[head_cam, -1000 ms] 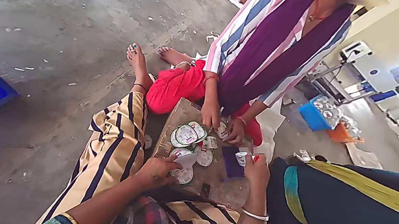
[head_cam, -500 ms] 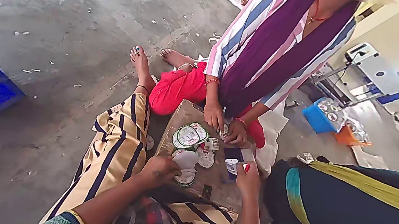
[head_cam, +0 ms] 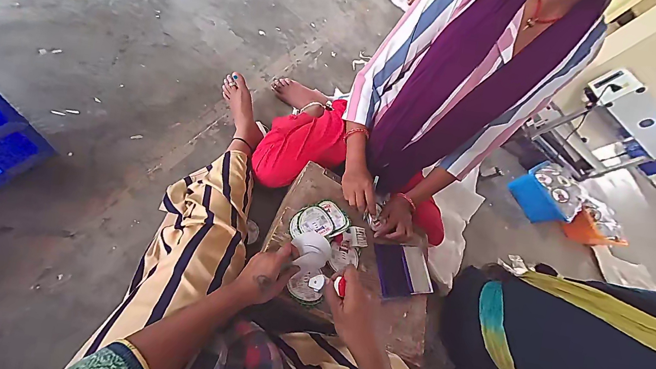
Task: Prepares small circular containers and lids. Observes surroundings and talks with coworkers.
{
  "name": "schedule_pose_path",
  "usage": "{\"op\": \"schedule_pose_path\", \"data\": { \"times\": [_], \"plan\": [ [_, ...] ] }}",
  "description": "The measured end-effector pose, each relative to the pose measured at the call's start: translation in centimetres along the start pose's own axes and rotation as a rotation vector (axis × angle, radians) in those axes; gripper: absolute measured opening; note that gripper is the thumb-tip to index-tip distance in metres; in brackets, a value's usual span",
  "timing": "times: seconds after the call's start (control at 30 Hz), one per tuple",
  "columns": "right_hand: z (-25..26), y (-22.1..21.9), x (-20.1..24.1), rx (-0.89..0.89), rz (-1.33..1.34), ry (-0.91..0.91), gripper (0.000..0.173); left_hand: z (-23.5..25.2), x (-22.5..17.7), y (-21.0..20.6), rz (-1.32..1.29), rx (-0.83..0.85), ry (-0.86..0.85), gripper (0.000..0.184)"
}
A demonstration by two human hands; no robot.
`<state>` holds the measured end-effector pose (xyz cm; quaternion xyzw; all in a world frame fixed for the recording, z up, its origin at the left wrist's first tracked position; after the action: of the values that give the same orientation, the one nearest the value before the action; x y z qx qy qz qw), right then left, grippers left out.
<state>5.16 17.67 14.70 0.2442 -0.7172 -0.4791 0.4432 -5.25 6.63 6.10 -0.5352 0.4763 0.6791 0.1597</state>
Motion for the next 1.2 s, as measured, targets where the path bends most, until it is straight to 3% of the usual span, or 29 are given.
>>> {"op": "schedule_pose_path", "data": {
  "times": [0.13, 0.27, 0.33, 0.43, 0.53, 0.63, 0.73, 1.03, 1.2],
  "plan": [
    [1.2, -2.6, 1.5, 0.190, -0.155, -0.093, 0.037, -0.1, -0.2, 0.1, -0.023, -0.031, -0.050, 0.050],
    [1.5, -4.6, 1.2, 0.274, -0.180, -0.120, 0.036, -0.1, -0.3, -0.3, -0.020, 0.027, -0.077, 0.036],
    [1.0, -3.6, 0.3, 0.193, -0.085, -0.114, 0.038, -0.1, -0.5, -0.2, 0.003, 0.067, -0.053, 0.035],
    [0.2, 2.0, -2.6, -0.232, 0.118, -0.078, 0.034, 0.0, -0.7, -0.4, 0.039, 0.081, -0.082, 0.035],
    [-0.2, 7.9, -7.2, -0.410, 0.099, -0.288, 0.035, -0.4, -0.7, -0.9, 0.083, 0.125, -0.143, 0.032],
    [1.8, 9.7, -12.9, -0.321, 0.004, -0.527, 0.041, -0.5, -1.1, -0.9, 0.149, 0.181, -0.153, 0.048],
    [3.5, 9.3, -15.4, -0.220, -0.034, -0.613, 0.045, -0.4, -1.1, -1.2, 0.194, 0.192, -0.157, 0.052],
    [4.9, 5.5, -15.9, -0.094, -0.106, -0.694, 0.047, -0.3, -1.0, -1.1, 0.173, 0.126, -0.202, 0.028],
    [3.2, 7.1, -13.8, -0.232, -0.040, -0.604, 0.046, -0.6, -0.6, -0.8, 0.137, -0.001, -0.136, 0.027]
  ]
}}
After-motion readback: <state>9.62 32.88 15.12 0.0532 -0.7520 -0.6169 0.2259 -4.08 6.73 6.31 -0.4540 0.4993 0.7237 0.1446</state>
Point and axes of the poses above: each hand's wrist, its own z-axis towards the middle knuckle, its own y-axis out of the back of the hand, x = y × z, the point moved 8 cm from there along z, towards the middle knuckle
